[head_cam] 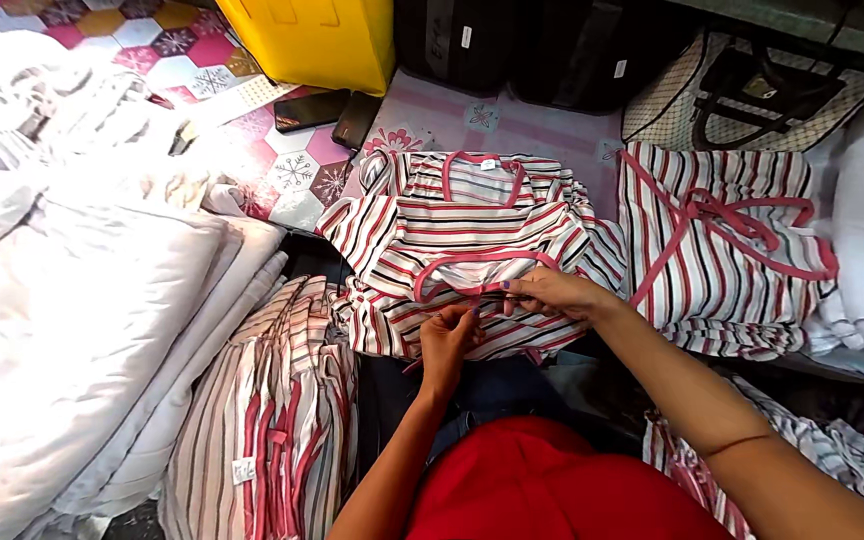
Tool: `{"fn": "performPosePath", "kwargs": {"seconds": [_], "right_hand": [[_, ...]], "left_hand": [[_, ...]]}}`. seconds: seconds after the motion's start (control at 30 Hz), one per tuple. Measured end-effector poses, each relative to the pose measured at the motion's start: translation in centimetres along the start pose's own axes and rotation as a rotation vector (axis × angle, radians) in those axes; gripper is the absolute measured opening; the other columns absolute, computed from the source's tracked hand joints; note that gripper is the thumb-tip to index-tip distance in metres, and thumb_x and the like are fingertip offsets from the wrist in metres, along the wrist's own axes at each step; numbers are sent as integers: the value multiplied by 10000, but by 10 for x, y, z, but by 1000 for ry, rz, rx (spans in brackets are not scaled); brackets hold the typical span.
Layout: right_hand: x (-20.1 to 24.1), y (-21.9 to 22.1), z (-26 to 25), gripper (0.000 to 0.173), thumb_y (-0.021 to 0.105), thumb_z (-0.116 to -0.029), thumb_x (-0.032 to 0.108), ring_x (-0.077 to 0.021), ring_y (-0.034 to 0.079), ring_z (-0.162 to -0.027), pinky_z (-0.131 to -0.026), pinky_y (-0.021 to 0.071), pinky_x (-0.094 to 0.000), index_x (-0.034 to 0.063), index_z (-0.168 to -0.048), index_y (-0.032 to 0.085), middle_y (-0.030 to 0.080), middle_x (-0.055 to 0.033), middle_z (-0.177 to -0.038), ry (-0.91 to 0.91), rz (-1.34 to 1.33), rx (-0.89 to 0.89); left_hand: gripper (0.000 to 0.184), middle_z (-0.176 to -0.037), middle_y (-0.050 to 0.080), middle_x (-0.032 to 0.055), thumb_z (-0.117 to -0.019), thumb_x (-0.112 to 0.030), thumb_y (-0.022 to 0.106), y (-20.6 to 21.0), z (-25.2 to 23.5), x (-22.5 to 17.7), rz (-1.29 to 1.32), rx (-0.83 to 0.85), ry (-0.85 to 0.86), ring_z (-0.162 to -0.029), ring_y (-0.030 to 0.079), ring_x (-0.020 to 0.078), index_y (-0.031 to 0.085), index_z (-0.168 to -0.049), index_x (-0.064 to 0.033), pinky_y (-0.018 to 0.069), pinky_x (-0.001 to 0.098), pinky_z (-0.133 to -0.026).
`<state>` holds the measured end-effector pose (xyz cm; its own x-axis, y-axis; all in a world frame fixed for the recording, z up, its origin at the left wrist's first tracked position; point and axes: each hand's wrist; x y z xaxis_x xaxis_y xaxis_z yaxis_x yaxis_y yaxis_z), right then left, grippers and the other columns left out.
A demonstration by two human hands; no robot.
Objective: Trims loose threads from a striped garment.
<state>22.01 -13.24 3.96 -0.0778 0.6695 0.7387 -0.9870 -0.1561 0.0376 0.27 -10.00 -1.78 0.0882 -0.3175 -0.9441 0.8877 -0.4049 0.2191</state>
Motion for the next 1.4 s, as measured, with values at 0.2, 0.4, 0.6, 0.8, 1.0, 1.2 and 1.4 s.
{"fn": "performPosePath", "kwargs": {"seconds": [0.2,0.4,0.6,0.8,1.0,1.2,1.4], "right_hand": [[4,4,-13,382,457,-1107,278,45,299,-415,-411,247,-141,65,-879,679,422,124,-539,-17,47,6],[2,2,-15,383,450,-1109,281,46,298,-421,-416,245,-140,69,-887,680,420,126,-546,-19,55,22],[4,-1,-10,398,438,-1112,290,42,295,-409,-410,243,-147,68,-881,675,407,124,-528,-12,82,30],[4,0,-14,393,441,-1112,282,36,301,-416,-417,249,-145,69,-872,668,408,120,-538,-4,80,26],[0,-1,-17,380,458,-1107,275,42,299,-414,-414,242,-143,70,-871,674,401,124,-533,-34,76,30],[-2,-1,-19,368,465,-1104,271,42,301,-422,-420,245,-142,69,-878,673,403,126,-542,-38,72,42],[-2,-2,-20,374,457,-1107,266,37,302,-423,-426,250,-145,70,-864,663,394,125,-536,-29,90,45]], "left_hand": [[115,-706,718,9,-963,10,601,-3,1,5,-22,9,53,-602,690,83,704,-912,10,599,248,-592],[116,-718,724,10,-969,4,601,-3,0,8,-35,11,47,-618,701,91,704,-915,15,609,257,-607],[116,-716,722,11,-969,11,595,-4,-1,8,-31,-2,49,-612,697,91,705,-935,20,606,255,-601],[104,-705,724,6,-963,18,606,-5,-1,8,-26,-3,48,-607,696,85,704,-926,21,603,249,-596],[112,-705,723,6,-970,10,603,-4,0,9,-29,0,27,-605,696,86,707,-930,17,602,248,-595],[105,-717,726,10,-970,9,607,-5,0,10,-52,12,34,-616,703,91,707,-942,25,613,256,-610],[104,-728,730,7,-971,9,607,-5,0,11,-50,2,25,-625,705,88,707,-948,26,613,256,-617]]}}
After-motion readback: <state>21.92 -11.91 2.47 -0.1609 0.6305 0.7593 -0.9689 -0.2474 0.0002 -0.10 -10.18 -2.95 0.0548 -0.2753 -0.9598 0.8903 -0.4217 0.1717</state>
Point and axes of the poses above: each hand's wrist, its own z-axis away from the middle knuckle, its own y-axis out of the palm, x = y × z
